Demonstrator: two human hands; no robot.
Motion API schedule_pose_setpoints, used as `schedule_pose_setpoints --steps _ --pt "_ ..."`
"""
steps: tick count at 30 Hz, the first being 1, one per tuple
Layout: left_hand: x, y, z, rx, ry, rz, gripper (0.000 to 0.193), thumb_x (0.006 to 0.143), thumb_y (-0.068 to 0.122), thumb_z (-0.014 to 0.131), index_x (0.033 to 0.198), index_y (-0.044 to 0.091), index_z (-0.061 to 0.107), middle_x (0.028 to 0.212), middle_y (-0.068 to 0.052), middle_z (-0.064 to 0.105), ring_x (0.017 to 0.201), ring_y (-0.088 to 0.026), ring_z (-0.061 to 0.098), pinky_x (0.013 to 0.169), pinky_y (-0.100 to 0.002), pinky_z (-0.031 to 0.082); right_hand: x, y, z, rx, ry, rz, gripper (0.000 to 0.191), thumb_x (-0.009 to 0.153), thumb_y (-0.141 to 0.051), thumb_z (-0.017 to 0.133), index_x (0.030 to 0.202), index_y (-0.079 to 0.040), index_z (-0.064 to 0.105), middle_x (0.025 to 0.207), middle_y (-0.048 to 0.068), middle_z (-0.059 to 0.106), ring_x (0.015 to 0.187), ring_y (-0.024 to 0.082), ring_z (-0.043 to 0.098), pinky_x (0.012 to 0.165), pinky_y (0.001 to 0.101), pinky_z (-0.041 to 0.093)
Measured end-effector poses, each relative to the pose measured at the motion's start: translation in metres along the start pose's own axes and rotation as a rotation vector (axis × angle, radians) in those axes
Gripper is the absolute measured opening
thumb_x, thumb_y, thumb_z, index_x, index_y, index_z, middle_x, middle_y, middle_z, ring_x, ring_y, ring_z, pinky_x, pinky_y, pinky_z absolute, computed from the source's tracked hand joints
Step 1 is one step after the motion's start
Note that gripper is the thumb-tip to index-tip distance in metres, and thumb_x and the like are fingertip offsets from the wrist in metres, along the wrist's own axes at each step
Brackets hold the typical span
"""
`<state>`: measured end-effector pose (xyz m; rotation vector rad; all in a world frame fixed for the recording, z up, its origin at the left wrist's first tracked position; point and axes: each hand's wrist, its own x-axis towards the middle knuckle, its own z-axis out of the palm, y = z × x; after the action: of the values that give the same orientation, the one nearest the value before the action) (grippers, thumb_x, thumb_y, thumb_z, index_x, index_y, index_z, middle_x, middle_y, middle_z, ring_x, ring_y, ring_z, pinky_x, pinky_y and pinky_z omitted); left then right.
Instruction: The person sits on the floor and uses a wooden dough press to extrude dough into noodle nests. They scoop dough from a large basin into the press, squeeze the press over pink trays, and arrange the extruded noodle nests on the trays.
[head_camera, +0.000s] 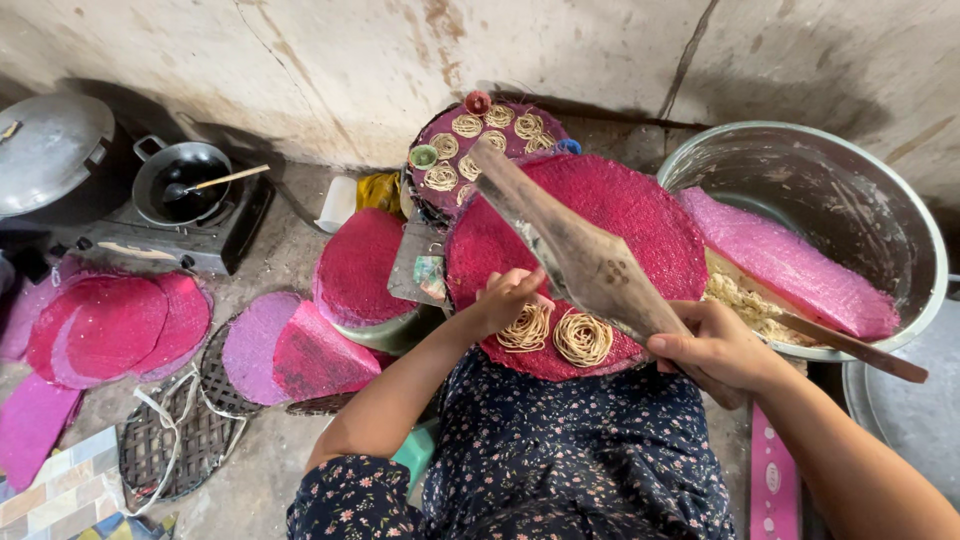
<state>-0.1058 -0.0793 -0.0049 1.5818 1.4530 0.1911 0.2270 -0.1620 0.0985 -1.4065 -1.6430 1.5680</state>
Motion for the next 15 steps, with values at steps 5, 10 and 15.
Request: schedule_pose_setpoints --steps 5,10,15 --pt "-0.021 0.020 -0.031 0.003 0.228 0.200 0.087 0.098 0.077 0.019 0.134 0.014 0.067 0.145 -0.016 0.057 0.115 -0.033 0.044 0.102 -0.059 0.028 -0.001 -0.002 -0.003 0.091 0.010 -0.034 0.067 0.076 -0.045 0.079 0.108 0.014 0.072 0.080 0.015 0.075 0.070 0.018 0.072 0.063 0.0308 0.057" --pt "-0.024 0.057 -0.110 -1.538 -0.030 0.550 0.097 0.091 0.077 0.025 0.162 0.011 0.028 0.131 -0.015 0.067 0.112 -0.026 0.064 0.103 -0.045 0.044 0.009 -0.011 0.009 0.241 -0.100 0.067 0.071 0.076 -0.051 0.073 0.115 0.008 0.067 0.084 0.014 0.075 0.074 0.020 0.074 0.061 0.0316 0.060" --pt "-0.025 0.075 -0.152 -1.835 -0.139 0.981 0.092 0.095 0.078 0.036 0.166 0.021 0.025 0.089 -0.004 0.066 0.087 -0.024 0.063 0.090 -0.044 0.052 0.038 -0.024 0.014 0.360 -0.171 0.274 0.060 0.088 -0.048 0.062 0.122 0.001 0.065 0.088 0.011 0.074 0.075 0.019 0.070 0.065 0.0322 0.056"
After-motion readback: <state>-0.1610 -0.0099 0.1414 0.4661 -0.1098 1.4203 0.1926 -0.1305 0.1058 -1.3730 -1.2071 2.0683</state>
